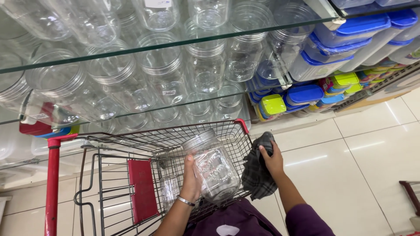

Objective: The recorder is inspecting, wiping, and selecting plastic storage jars from a store shelf and placing them into a shopping cart.

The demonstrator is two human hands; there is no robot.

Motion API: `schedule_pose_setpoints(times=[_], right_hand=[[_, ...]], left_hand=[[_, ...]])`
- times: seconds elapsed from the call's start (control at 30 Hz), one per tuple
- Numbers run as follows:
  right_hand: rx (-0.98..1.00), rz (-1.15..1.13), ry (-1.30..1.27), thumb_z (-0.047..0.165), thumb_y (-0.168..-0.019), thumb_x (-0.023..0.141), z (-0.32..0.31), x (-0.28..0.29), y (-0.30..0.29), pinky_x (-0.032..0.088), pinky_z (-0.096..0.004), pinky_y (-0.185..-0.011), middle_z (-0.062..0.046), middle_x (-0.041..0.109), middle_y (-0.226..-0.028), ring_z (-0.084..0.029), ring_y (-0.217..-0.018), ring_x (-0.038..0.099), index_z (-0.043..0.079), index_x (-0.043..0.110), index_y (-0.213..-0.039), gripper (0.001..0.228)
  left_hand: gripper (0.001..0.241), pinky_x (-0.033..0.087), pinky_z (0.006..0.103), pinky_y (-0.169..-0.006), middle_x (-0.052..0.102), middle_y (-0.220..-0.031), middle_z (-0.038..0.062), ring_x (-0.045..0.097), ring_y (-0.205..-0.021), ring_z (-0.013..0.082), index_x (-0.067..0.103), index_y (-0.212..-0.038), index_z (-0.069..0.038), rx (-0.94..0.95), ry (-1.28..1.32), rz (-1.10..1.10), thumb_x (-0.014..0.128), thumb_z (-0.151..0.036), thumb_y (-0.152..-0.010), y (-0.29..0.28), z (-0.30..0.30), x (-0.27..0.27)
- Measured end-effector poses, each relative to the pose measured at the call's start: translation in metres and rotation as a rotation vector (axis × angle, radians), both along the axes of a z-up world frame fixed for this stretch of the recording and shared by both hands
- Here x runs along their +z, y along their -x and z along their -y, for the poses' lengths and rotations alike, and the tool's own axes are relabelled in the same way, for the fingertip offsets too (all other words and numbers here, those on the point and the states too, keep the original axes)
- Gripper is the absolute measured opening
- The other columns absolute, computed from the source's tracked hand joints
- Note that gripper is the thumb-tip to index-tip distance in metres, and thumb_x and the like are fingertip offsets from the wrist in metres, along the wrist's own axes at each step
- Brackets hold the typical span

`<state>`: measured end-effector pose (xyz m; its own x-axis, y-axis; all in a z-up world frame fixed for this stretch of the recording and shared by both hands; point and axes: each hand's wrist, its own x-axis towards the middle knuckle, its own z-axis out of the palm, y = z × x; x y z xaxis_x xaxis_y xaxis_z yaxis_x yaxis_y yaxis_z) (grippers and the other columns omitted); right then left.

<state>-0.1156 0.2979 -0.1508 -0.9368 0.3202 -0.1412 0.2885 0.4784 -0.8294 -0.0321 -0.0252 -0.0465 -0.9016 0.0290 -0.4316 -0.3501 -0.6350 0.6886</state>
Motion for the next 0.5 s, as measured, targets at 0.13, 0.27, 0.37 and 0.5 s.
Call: schedule_pose_setpoints(times=[0.13,0.27,0.37,0.5], right_hand=[[0.107,-0.103,-0.216,0.05,-0.089,0.071,-0.012,-0.071,-0.014,0.045,-0.044,-0.113,-0.023,0.059,-0.142,-0.038,-0.132,0.058,0.008,0.051,-0.148,0.075],[0.228,0.121,-0.499,0.056,-0.086,0.066,0.011,-0.047,-0.028,0.028,-0.057,-0.113,-0.029,0.031,-0.159,-0.052,-0.143,0.027,0.018,0.031,-0.161,0.091],[0.252,0.321,-0.727,0.063,-0.088,0.06,0.025,-0.021,-0.032,0.02,-0.06,-0.113,-0.027,0.023,-0.165,-0.053,-0.148,0.014,0.024,0.024,-0.164,0.092],[0.316,-0.059,-0.749,0.064,-0.104,0.055,0.024,-0.034,-0.031,0.021,-0.049,-0.128,-0.022,0.031,-0.168,-0.042,-0.16,0.022,0.026,0.036,-0.157,0.068]], left_hand=[[0.082,0.058,0.0506,-0.101,0.06,-0.139,0.023,0.063,-0.126,0.0348,0.043,-0.143,-0.01,-0.039,-0.055,0.041,0.039,-0.073,-0.09,0.006,-0.007,-0.011],[0.079,0.058,0.0554,-0.096,0.06,-0.138,0.023,0.063,-0.125,0.0358,0.043,-0.142,-0.017,-0.098,-0.029,0.162,0.035,-0.073,-0.087,0.011,-0.015,-0.014],[0.077,0.058,0.0568,-0.095,0.061,-0.137,0.023,0.064,-0.125,0.036,0.043,-0.142,-0.019,-0.135,-0.012,0.194,0.035,-0.073,-0.088,0.014,-0.017,-0.025],[0.077,0.058,0.0556,-0.096,0.061,-0.137,0.025,0.064,-0.126,0.0372,0.042,-0.143,-0.016,-0.135,-0.05,0.15,0.038,-0.071,-0.09,0.02,-0.022,-0.022]])
